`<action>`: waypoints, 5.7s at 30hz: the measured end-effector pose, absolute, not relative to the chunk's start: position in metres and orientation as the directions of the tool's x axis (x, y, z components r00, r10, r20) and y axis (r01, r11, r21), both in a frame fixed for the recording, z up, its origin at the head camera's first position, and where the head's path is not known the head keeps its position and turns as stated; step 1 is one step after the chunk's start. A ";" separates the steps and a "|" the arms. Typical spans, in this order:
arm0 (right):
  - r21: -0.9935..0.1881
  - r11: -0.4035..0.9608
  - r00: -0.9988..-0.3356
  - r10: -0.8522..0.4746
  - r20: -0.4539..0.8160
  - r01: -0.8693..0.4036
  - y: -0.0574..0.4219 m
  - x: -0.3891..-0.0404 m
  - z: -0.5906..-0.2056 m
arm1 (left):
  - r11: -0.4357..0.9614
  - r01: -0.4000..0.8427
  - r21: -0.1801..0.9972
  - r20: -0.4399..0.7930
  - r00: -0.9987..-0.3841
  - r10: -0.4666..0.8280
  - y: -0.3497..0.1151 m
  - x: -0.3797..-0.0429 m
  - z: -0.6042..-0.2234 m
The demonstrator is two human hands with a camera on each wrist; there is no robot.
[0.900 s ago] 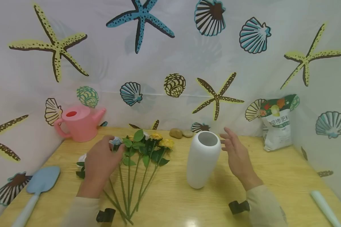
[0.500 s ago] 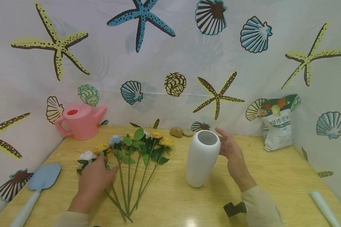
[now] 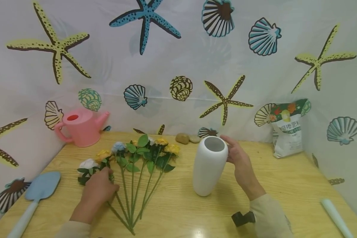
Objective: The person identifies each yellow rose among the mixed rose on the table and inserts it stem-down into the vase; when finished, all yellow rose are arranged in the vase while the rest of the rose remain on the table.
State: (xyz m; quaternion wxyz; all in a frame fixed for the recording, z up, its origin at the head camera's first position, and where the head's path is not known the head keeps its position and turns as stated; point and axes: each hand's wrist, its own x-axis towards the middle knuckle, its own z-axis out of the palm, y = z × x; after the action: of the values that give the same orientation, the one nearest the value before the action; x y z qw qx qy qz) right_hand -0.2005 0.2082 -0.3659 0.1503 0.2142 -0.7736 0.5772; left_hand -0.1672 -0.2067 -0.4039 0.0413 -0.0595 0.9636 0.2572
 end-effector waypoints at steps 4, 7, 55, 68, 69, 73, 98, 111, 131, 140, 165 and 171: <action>-0.806 0.244 -0.841 -0.196 0.504 -0.539 0.211 -0.199 -0.365 | 0.842 -0.152 0.518 -0.120 -0.987 -0.104 -0.207 -0.169 -0.404; -0.789 0.253 -0.828 -0.216 0.518 -0.559 0.213 -0.199 -0.364 | 0.818 -0.170 0.550 -0.124 -0.985 -0.122 -0.208 -0.171 -0.403; -0.816 0.279 -0.859 -0.241 0.451 -0.506 0.219 -0.204 -0.362 | 0.134 0.589 0.797 0.604 -0.771 -0.204 -0.024 -0.202 -0.244; -0.811 0.295 -0.860 -0.242 0.449 -0.506 0.219 -0.203 -0.361 | 0.189 0.659 0.728 0.685 -0.699 -0.203 -0.001 -0.216 -0.243; -0.810 0.297 -0.861 -0.242 0.448 -0.505 0.219 -0.203 -0.361 | 0.205 0.652 0.730 0.683 -0.708 -0.178 0.000 -0.215 -0.247; -0.809 0.301 -0.861 -0.242 0.448 -0.505 0.220 -0.203 -0.361 | 0.231 0.629 0.743 0.660 -0.746 -0.091 0.005 -0.212 -0.259; -0.821 0.302 -0.872 -0.243 0.425 -0.484 0.220 -0.203 -0.360 | 0.321 0.525 0.788 0.526 -0.845 0.090 0.015 -0.191 -0.294; -0.821 0.305 -0.873 -0.249 0.420 -0.482 0.220 -0.204 -0.361 | 0.238 0.546 0.803 0.527 -0.838 0.143 0.011 -0.186 -0.298; -0.817 0.322 -0.876 -0.242 0.418 -0.479 0.217 -0.203 -0.363 | 0.266 0.313 0.912 0.352 -0.929 -0.114 -0.070 -0.188 -0.331; -0.820 0.319 -0.878 -0.235 0.417 -0.475 0.217 -0.201 -0.362 | 0.449 0.008 0.893 0.082 -0.986 -0.146 -0.140 -0.182 -0.363; -0.806 0.333 -0.872 -0.225 0.436 -0.489 0.217 -0.201 -0.363 | 0.639 -0.118 0.760 -0.127 -0.991 -0.032 -0.172 -0.192 -0.408; -0.811 0.331 -0.875 -0.223 0.430 -0.483 0.216 -0.201 -0.363 | 0.698 -0.110 0.708 -0.141 -0.990 -0.013 -0.169 -0.192 -0.409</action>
State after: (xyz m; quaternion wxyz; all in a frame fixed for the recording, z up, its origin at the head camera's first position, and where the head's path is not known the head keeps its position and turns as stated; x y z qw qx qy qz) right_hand -0.2011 0.2164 -0.3629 0.1211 0.2189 -0.8067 0.5354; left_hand -0.1918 -0.1689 -0.4092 0.0625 -0.0334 0.9193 0.3872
